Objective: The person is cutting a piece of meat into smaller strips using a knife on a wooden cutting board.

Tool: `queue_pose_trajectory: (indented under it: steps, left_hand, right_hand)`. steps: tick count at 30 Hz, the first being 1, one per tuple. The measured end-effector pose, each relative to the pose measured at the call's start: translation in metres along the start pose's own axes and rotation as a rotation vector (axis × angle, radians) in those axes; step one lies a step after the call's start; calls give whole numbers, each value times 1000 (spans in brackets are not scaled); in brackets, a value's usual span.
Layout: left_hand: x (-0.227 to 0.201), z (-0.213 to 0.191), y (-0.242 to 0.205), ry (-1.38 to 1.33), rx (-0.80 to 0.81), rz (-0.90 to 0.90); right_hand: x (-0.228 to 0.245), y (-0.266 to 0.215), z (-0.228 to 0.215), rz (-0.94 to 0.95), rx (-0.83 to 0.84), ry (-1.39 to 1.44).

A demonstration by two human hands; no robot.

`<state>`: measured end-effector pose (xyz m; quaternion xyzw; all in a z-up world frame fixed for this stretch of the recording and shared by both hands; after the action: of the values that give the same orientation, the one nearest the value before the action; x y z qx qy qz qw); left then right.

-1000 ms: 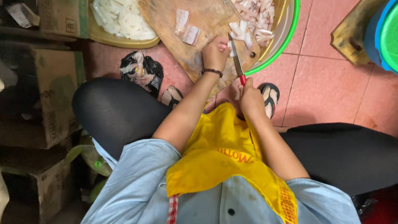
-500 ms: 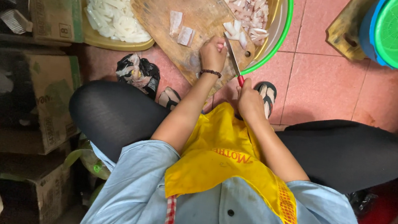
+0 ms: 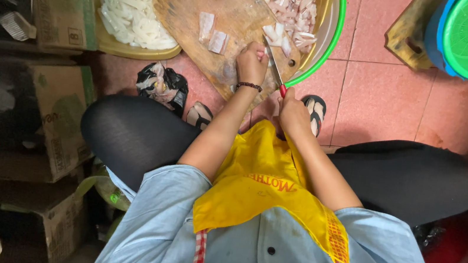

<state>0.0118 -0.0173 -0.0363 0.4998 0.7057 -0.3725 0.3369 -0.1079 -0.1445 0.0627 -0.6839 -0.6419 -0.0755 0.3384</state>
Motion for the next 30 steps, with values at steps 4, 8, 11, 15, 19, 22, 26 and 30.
queue_pose_trajectory:
  steps: [4,8,11,15,19,22,26,30]
  left_hand:
    - [3,0,-1,16,-4,33]
    - [0,0,5,29,24,8]
    - [-1,-1,1,19,15,32]
    - [-1,1,0,12,-15,9]
    - [-7,0,4,96,-18,29]
    - [-11,0,7,189,-39,2]
    - [-17,-3,7,207,12,-17]
    - [-18,0,11,276,42,-47]
  right_hand:
    - [-2,4,8,30,35,24]
    - [11,21,5,21,-8,43]
    - [11,27,10,14,-16,62]
    - [-4,15,17,84,68,-39]
    - [14,-6,-3,105,134,-50]
    - [1,-1,13,94,88,-45]
    - [10,-1,8,126,116,-75]
    - [-19,22,42,90,42,-59]
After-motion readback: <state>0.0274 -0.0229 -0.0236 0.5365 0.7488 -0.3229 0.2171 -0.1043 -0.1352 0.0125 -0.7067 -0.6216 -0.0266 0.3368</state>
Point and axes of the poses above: each hand's wrist, its own y-axis towards the middle knuckle, its own z-axis out of the palm, x = y × z, the point moved 1 cm from there along y, towards the middle knuckle, and after that the axes turned 10 degrees about -z, right-handed, at the moved point
